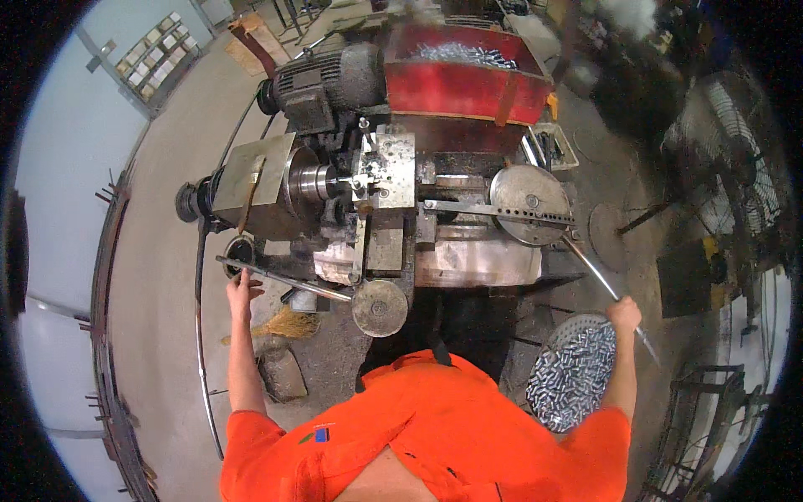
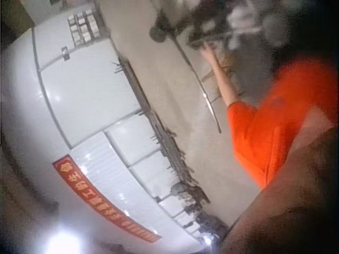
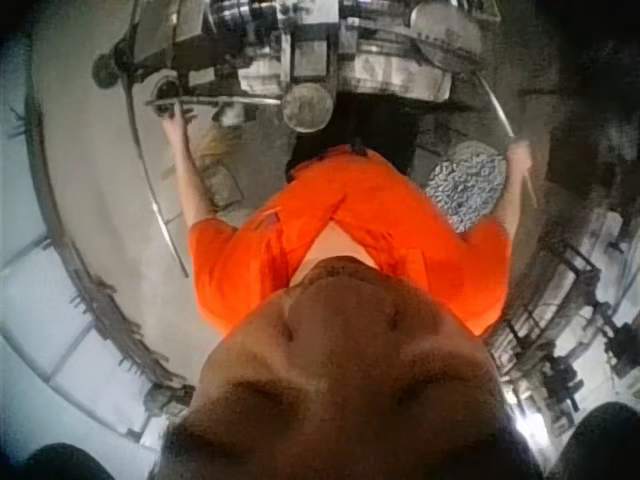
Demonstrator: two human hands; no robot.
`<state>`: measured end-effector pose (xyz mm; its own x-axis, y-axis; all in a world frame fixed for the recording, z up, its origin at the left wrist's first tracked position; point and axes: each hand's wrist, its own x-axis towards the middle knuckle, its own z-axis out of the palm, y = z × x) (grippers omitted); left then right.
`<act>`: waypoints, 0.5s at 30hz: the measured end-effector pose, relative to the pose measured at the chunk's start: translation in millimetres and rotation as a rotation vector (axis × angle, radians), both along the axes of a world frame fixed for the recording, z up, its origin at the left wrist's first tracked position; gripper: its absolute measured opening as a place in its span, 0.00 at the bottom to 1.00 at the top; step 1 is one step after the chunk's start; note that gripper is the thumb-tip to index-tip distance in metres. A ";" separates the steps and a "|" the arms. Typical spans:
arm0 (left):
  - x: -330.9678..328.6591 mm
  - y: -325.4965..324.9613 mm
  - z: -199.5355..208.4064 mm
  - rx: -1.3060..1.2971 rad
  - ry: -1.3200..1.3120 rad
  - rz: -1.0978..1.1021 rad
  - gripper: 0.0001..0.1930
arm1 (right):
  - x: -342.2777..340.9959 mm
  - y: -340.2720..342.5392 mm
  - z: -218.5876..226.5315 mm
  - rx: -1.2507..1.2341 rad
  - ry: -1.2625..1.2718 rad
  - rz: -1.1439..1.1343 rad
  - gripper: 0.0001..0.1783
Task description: The person operates a metal turning machine by inserting small metal rods into the chuck, activating the machine with a lever, and then removing the processed parts. The finished parts are collected in a red bin on the machine.
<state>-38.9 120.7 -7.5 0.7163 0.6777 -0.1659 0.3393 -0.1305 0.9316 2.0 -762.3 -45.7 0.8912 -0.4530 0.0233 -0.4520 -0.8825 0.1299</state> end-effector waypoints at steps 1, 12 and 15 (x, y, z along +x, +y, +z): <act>-2.6 -6.7 5.5 -0.075 -0.014 0.054 0.24 | -13.5 29.1 15.3 0.061 -0.078 0.105 0.13; 26.4 -29.7 -22.5 -0.119 -0.168 0.163 0.13 | -120.9 198.2 32.2 1.066 -0.198 -0.048 0.15; 27.5 -30.2 -21.6 -0.144 -0.165 0.143 0.13 | -121.7 200.4 37.2 1.131 -0.165 -0.087 0.13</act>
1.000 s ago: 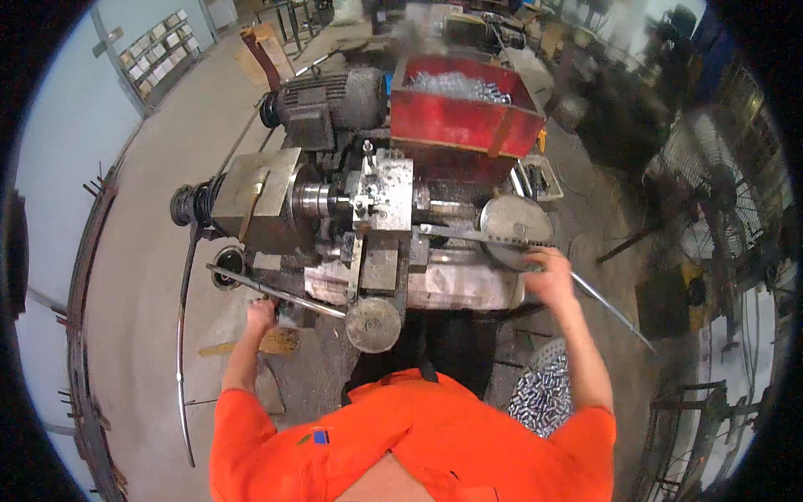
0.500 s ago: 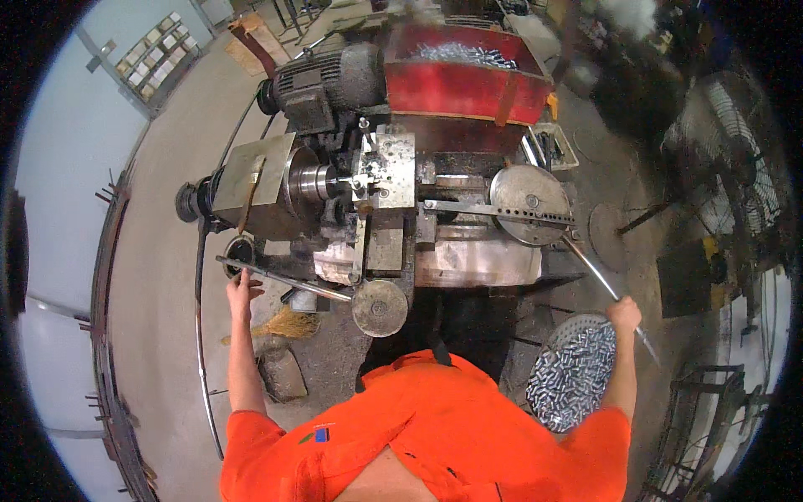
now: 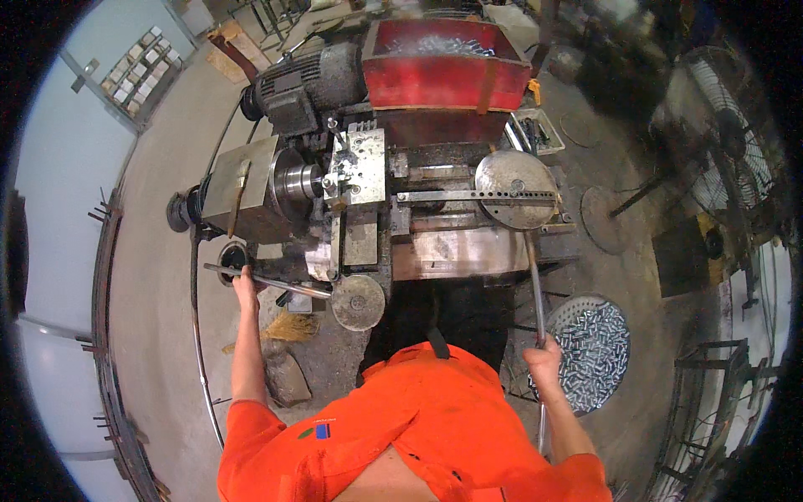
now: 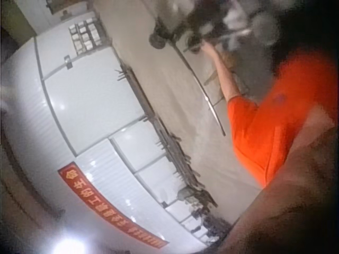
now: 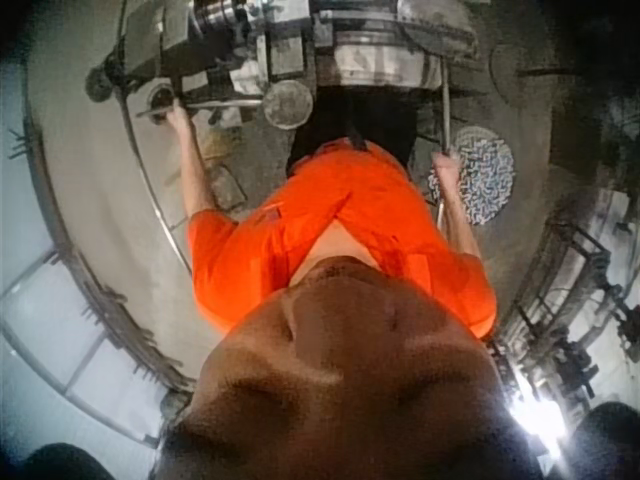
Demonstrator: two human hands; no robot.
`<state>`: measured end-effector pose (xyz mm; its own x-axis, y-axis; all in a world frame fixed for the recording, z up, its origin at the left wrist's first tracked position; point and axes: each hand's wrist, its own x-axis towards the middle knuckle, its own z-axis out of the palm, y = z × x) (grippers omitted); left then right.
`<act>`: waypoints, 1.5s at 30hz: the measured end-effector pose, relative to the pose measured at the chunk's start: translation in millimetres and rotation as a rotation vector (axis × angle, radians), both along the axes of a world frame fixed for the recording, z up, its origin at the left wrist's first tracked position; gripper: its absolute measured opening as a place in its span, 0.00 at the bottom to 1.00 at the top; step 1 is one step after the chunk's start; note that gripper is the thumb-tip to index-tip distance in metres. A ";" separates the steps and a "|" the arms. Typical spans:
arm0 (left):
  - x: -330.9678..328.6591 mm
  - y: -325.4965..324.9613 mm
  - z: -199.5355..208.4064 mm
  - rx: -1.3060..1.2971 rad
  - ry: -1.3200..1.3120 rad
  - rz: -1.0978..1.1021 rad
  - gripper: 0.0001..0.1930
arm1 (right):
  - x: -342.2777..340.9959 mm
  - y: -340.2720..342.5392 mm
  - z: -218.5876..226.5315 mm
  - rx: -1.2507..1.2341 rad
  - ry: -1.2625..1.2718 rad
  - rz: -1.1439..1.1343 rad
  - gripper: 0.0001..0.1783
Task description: The person operates a metal turning machine by inserting small metal rods into the chuck, activating the machine with a lever, and then removing the processed parts. The finished parts are collected in a red bin on the machine.
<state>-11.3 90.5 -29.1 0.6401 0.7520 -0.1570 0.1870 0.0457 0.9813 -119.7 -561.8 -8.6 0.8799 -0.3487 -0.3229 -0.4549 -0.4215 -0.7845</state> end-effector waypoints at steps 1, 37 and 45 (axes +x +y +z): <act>0.4 -0.4 0.0 -0.007 0.005 -0.007 0.13 | -0.5 -0.9 -4.3 0.012 0.014 -0.003 0.13; -27.7 0.1 -117.2 1.152 1.099 -0.689 0.27 | 57.0 -14.3 -83.7 -0.520 -0.170 0.284 0.24; -30.7 -28.7 -135.0 0.960 0.980 -0.601 0.26 | 74.4 -2.5 -64.6 -0.472 -0.194 0.319 0.19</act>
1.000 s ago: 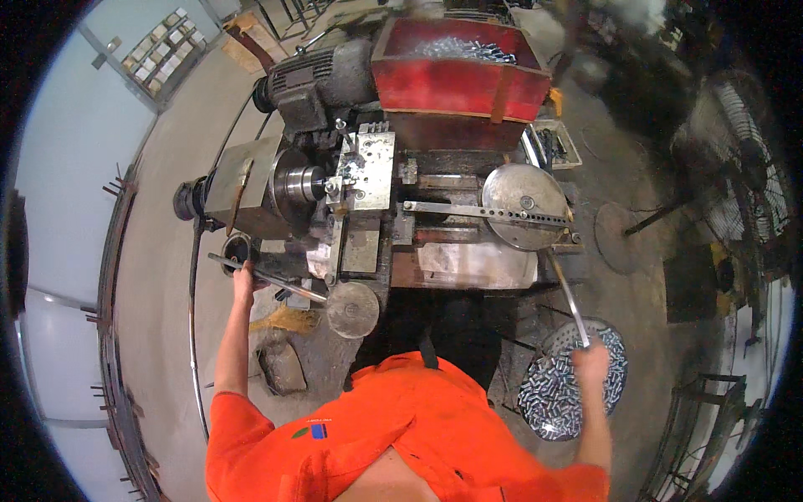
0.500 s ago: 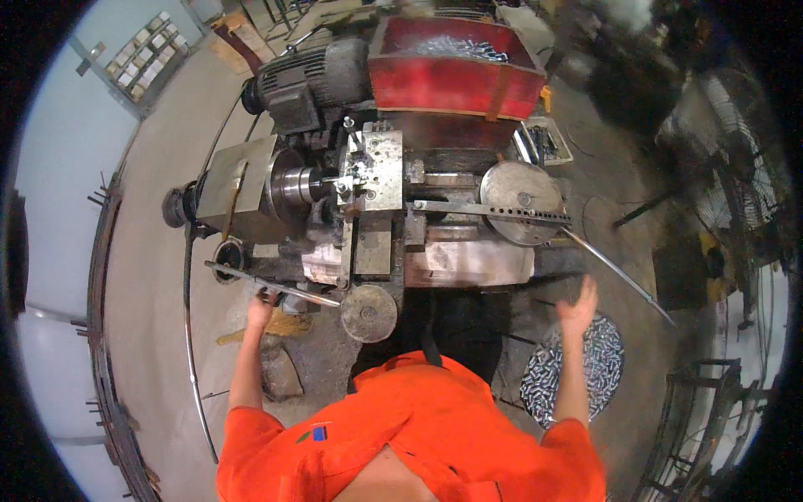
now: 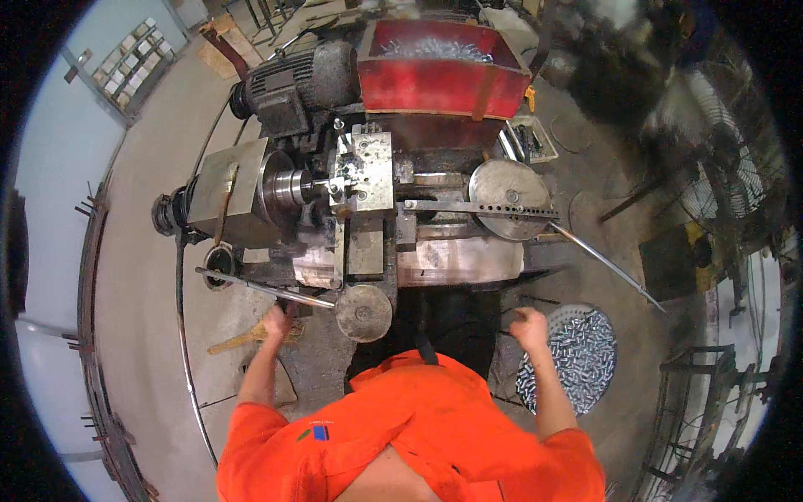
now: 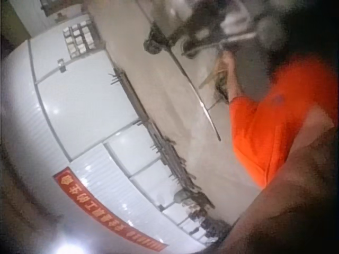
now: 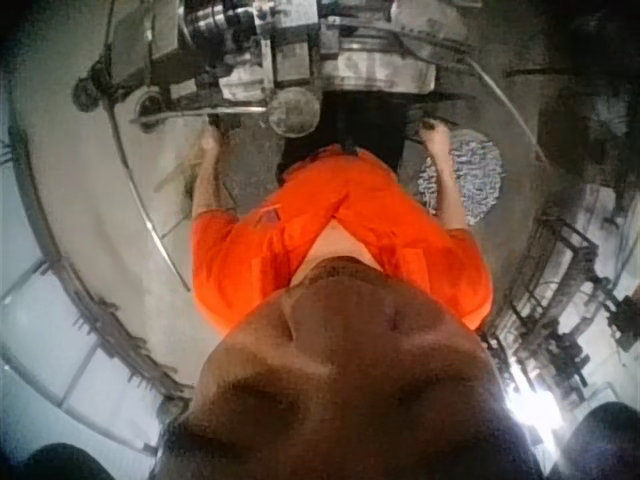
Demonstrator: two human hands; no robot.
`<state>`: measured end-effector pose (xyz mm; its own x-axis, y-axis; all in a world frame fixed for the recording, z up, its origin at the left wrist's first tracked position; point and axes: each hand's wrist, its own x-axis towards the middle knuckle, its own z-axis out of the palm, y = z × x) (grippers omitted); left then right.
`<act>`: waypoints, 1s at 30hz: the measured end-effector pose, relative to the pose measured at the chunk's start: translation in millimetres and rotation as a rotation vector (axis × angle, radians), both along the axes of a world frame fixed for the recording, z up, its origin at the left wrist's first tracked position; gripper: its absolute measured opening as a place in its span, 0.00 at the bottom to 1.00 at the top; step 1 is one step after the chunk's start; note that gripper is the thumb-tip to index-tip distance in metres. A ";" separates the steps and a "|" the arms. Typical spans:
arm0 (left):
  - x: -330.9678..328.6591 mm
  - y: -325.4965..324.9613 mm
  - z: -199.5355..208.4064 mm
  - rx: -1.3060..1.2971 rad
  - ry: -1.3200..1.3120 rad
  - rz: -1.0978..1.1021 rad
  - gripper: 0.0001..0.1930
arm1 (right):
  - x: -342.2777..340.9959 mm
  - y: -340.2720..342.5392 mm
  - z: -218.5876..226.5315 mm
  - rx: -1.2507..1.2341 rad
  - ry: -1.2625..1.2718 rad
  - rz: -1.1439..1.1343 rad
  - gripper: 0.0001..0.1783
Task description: The person operates a metal turning machine by inserting small metal rods into the chuck, activating the machine with a lever, and then removing the processed parts. The finished parts are collected in a red bin on the machine.
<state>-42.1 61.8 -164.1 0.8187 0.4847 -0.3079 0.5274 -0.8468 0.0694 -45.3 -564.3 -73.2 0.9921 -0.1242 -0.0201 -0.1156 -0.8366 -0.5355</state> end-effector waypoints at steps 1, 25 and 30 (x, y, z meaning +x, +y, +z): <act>-8.1 21.1 8.5 -0.005 -0.016 -0.081 0.25 | 6.2 7.8 14.7 0.014 -0.007 0.033 0.19; -163.4 144.8 193.9 0.157 -0.400 0.613 0.28 | 227.1 397.8 201.3 -0.307 -0.337 0.994 0.15; -146.9 62.3 213.8 0.223 -0.427 0.652 0.31 | 223.2 397.4 206.3 -0.273 -0.275 0.959 0.13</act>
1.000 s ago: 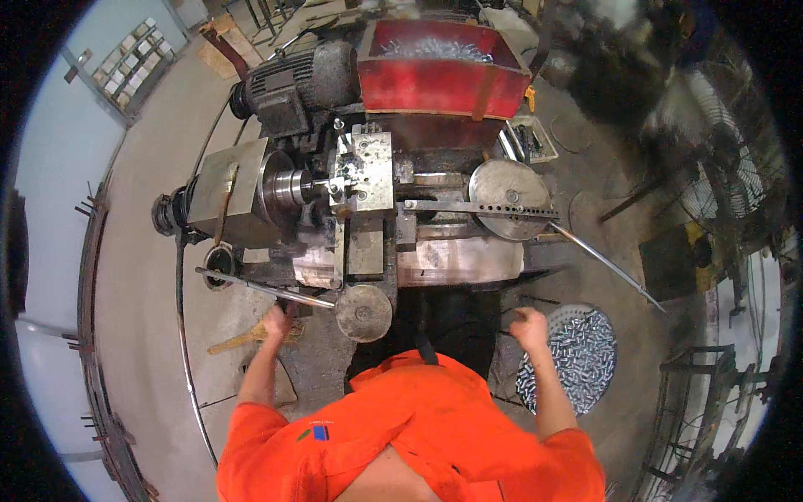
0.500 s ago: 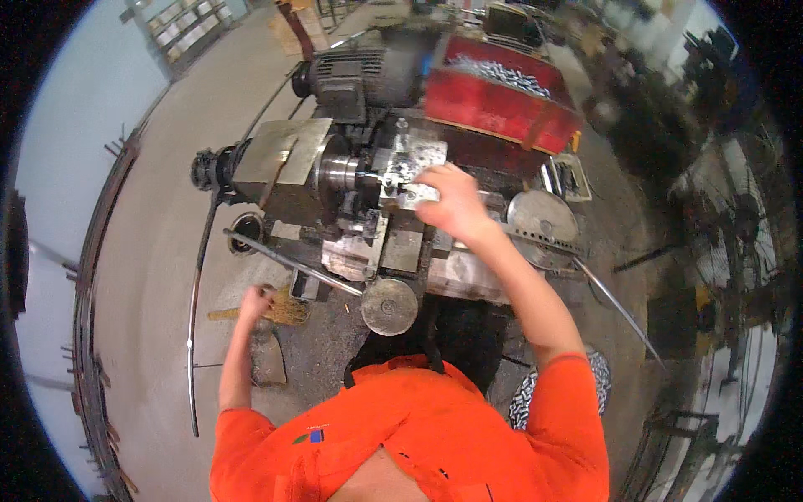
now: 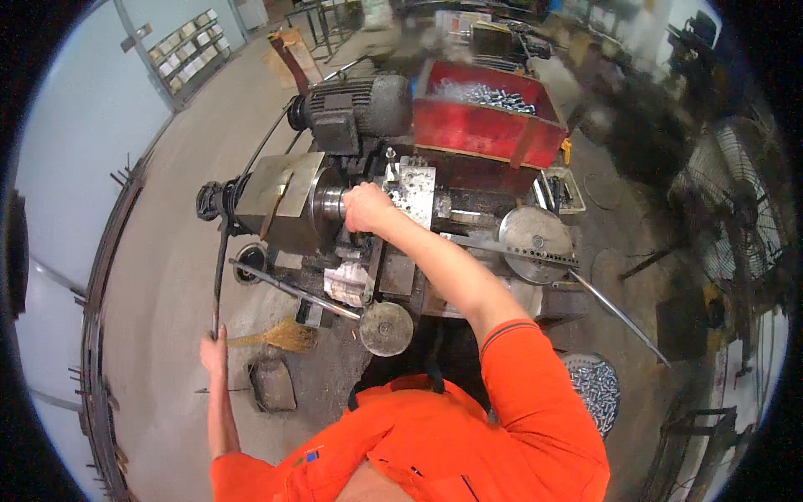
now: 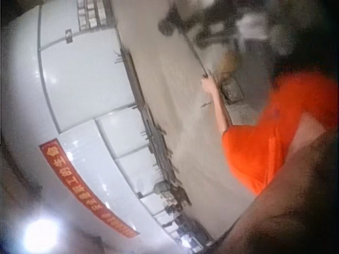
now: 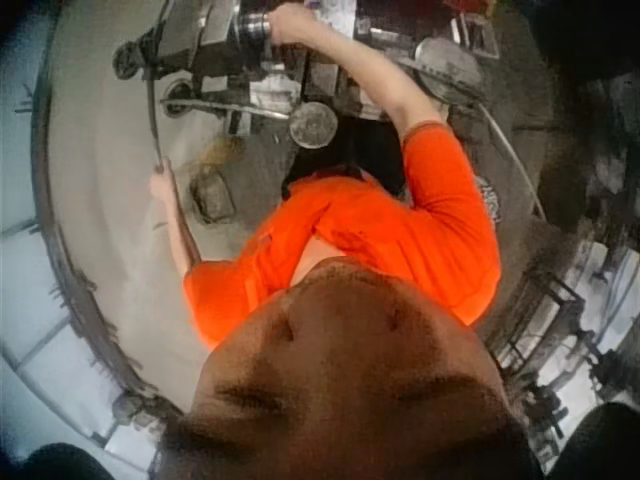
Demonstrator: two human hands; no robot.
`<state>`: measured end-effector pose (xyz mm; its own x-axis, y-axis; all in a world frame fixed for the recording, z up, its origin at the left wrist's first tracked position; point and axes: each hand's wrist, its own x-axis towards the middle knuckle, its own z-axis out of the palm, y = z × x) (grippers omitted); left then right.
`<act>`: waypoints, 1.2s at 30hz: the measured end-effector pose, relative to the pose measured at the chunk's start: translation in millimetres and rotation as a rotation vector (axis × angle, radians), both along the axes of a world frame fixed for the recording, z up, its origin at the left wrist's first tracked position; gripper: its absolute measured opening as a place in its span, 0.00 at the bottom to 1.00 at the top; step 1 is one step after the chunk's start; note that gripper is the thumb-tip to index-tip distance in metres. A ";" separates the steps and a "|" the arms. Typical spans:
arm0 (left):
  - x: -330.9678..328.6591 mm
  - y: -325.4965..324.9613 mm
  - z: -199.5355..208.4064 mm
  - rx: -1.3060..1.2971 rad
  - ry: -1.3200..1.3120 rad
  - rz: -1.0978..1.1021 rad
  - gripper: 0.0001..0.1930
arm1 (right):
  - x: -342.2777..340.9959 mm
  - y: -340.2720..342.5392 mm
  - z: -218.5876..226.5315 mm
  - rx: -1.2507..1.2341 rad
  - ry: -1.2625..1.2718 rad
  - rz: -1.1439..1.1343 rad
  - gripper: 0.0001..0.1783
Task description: The person operates a metal turning machine by inserting small metal rods into the chuck, activating the machine with a lever, and then removing the processed parts. The finished parts are collected in a red bin on the machine.
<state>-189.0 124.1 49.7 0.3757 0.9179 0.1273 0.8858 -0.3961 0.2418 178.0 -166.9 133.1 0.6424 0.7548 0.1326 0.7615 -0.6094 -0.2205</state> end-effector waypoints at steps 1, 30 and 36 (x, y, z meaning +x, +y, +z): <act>7.6 -20.3 0.7 0.003 0.006 -0.004 0.30 | 0.0 -3.0 0.5 -0.011 0.007 -0.013 0.13; 207.6 -141.8 -39.1 -0.215 -0.038 -0.890 0.14 | -241.6 -537.3 -203.4 -0.206 0.294 -1.353 0.08; 210.6 -139.4 -37.5 -0.187 -0.018 -0.874 0.15 | -270.0 -531.4 -255.4 -0.393 0.367 -1.021 0.14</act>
